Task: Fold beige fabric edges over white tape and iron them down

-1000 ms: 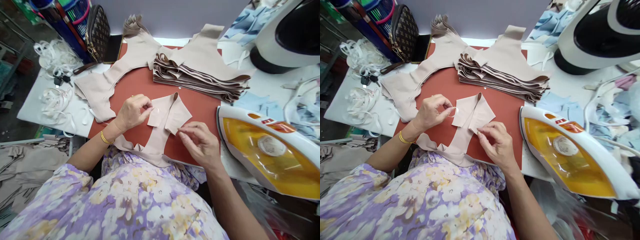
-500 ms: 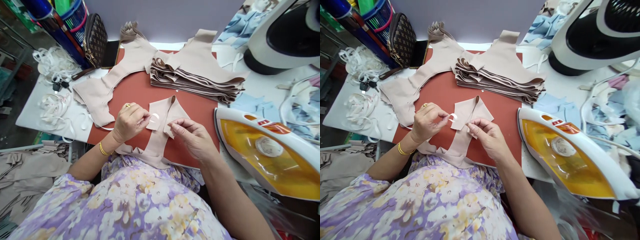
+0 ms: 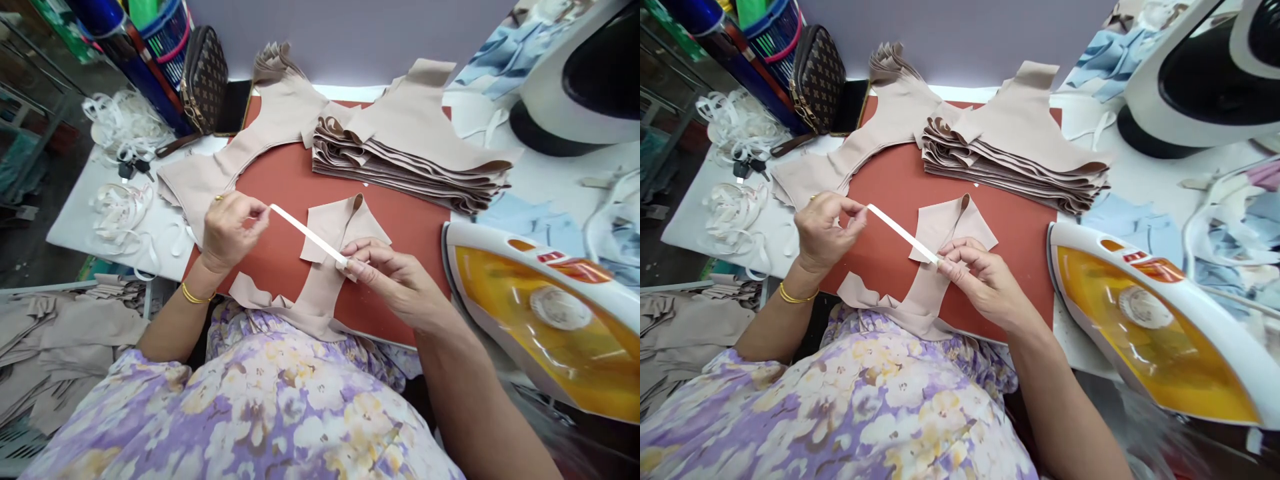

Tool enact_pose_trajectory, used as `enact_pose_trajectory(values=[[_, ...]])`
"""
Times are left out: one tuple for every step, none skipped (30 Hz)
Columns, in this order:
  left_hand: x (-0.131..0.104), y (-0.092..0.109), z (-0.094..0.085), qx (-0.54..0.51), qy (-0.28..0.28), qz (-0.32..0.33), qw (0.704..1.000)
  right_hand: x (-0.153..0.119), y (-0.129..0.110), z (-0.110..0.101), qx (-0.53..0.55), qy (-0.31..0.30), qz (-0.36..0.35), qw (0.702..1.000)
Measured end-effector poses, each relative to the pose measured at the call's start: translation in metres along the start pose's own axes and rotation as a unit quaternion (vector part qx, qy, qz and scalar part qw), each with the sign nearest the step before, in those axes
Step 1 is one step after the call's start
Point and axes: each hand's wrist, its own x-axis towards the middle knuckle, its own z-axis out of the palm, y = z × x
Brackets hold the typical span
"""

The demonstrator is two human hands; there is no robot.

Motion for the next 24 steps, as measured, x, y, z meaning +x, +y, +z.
enact_pose_trajectory(values=[[-0.002,-0.007,-0.001,0.014,-0.007,-0.025,1.0,-0.003,0.003,-0.003,-0.028,-0.001,0.0,1.0],[-0.004,-0.013,-0.002,0.026,-0.02,-0.05,0.998,-0.005,0.006,-0.007,-0.064,0.007,-0.002,0.998],[-0.005,-0.017,-0.001,0.034,-0.04,-0.071,0.996,-0.007,0.009,-0.009,-0.105,0.022,-0.005,0.994],[-0.006,-0.02,0.0,0.038,-0.063,-0.087,0.993,-0.009,0.013,-0.011,-0.148,0.041,-0.008,0.988],[-0.006,-0.019,0.001,0.04,-0.086,-0.097,0.991,-0.009,0.015,-0.012,-0.185,0.06,-0.009,0.981],[-0.004,-0.016,0.004,0.037,-0.108,-0.1,0.988,-0.009,0.017,-0.013,-0.211,0.076,-0.006,0.974],[-0.002,-0.009,0.006,0.026,-0.128,-0.093,0.987,-0.008,0.018,-0.012,-0.226,0.085,0.0,0.97],[0.0,0.0,0.009,0.006,-0.146,-0.076,0.986,-0.006,0.018,-0.01,-0.229,0.088,0.008,0.969],[0.003,0.012,0.012,-0.025,-0.166,-0.047,0.985,-0.005,0.017,-0.008,-0.226,0.085,0.014,0.97],[0.006,0.025,0.016,-0.067,-0.185,-0.008,0.98,-0.003,0.016,-0.005,-0.219,0.081,0.015,0.972],[0.008,0.038,0.02,-0.113,-0.207,0.033,0.971,-0.002,0.014,-0.002,-0.21,0.076,0.011,0.975],[0.009,0.05,0.024,-0.155,-0.223,0.072,0.96,-0.001,0.012,0.0,-0.2,0.07,0.004,0.977],[0.009,0.06,0.029,-0.187,-0.229,0.098,0.95,-0.002,0.011,0.001,-0.19,0.065,-0.003,0.98],[0.009,0.066,0.034,-0.21,-0.232,0.111,0.943,-0.003,0.011,0.001,-0.183,0.064,-0.008,0.981],[0.008,0.07,0.038,-0.225,-0.234,0.113,0.939,-0.005,0.011,0.001,-0.181,0.064,-0.011,0.981],[0.006,0.071,0.042,-0.236,-0.234,0.106,0.937,-0.008,0.013,-0.001,-0.181,0.066,-0.011,0.981],[0.005,0.07,0.045,-0.244,-0.234,0.093,0.936,-0.011,0.015,-0.002,-0.184,0.071,-0.009,0.98],[0.005,0.068,0.047,-0.253,-0.235,0.079,0.935,-0.013,0.018,-0.004,-0.187,0.08,-0.008,0.979],[0.005,0.067,0.048,-0.265,-0.233,0.065,0.933,-0.016,0.021,-0.005,-0.187,0.09,-0.008,0.978],[0.006,0.066,0.049,-0.28,-0.23,0.054,0.93,-0.017,0.024,-0.004,-0.182,0.101,-0.009,0.978],[0.007,0.067,0.05,-0.297,-0.232,0.047,0.925,-0.018,0.026,-0.003,-0.172,0.112,-0.009,0.979],[0.009,0.068,0.05,-0.313,-0.24,0.041,0.918,-0.018,0.028,-0.001,-0.157,0.125,-0.009,0.98],[0.011,0.071,0.05,-0.328,-0.253,0.033,0.909,-0.018,0.029,0.001,-0.139,0.139,-0.009,0.981],[0.013,0.074,0.05,-0.342,-0.269,0.021,0.9,-0.017,0.03,0.003,-0.117,0.151,-0.007,0.982]])
